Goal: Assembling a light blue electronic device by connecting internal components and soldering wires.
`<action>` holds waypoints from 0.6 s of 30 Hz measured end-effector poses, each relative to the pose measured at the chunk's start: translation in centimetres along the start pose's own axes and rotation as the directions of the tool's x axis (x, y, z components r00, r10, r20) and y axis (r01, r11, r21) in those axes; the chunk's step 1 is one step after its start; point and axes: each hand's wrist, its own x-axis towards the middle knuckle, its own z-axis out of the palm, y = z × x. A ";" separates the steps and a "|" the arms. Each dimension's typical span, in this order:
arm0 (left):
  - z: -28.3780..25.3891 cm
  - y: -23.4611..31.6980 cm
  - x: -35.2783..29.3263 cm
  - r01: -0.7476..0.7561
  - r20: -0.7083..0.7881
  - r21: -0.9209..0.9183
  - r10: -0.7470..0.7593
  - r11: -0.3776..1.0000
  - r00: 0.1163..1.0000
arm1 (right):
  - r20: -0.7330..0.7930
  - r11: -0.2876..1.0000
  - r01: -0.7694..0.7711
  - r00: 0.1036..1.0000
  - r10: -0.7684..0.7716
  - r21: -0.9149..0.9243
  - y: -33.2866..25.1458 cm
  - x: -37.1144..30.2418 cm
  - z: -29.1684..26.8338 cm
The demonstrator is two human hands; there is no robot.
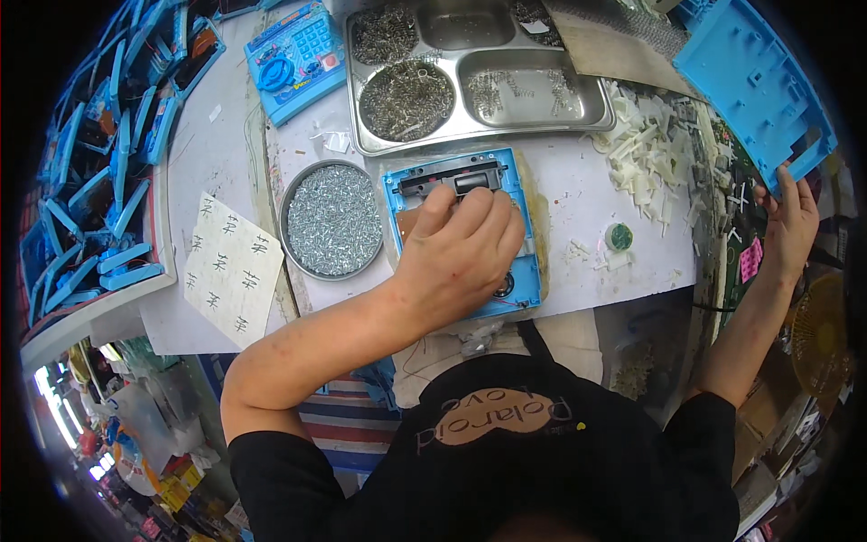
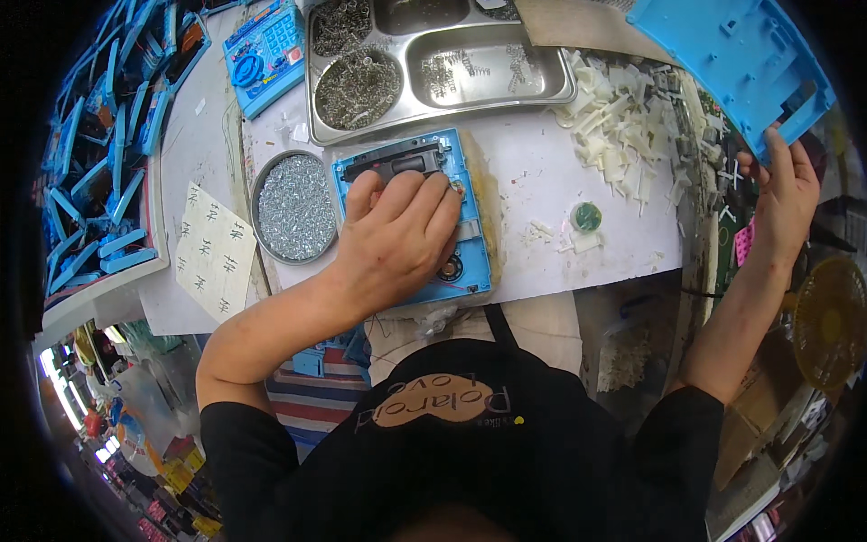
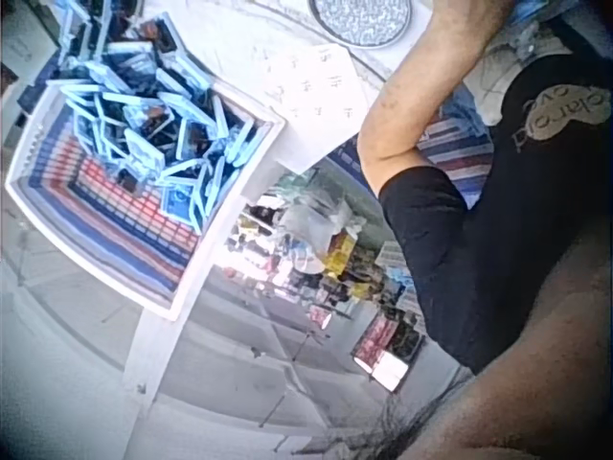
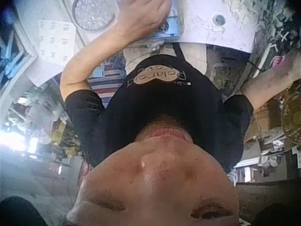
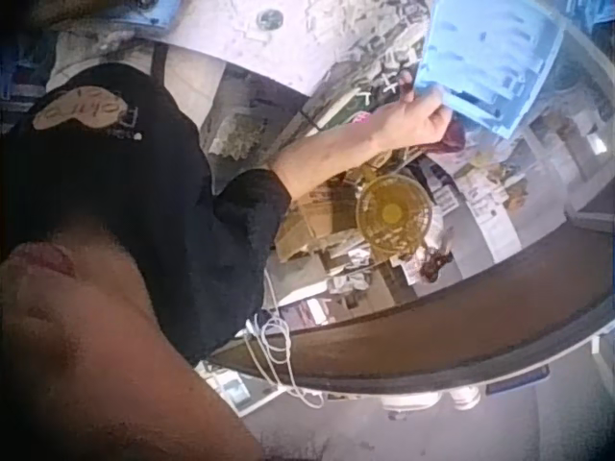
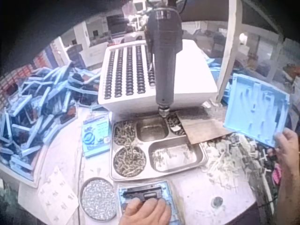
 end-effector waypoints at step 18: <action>-7.4 -5.7 0.5 0.002 -0.199 -0.196 -0.041 0.981 0.979 | 0.595 0.963 -0.171 0.804 0.015 0.206 -9.1 -11.4 12.6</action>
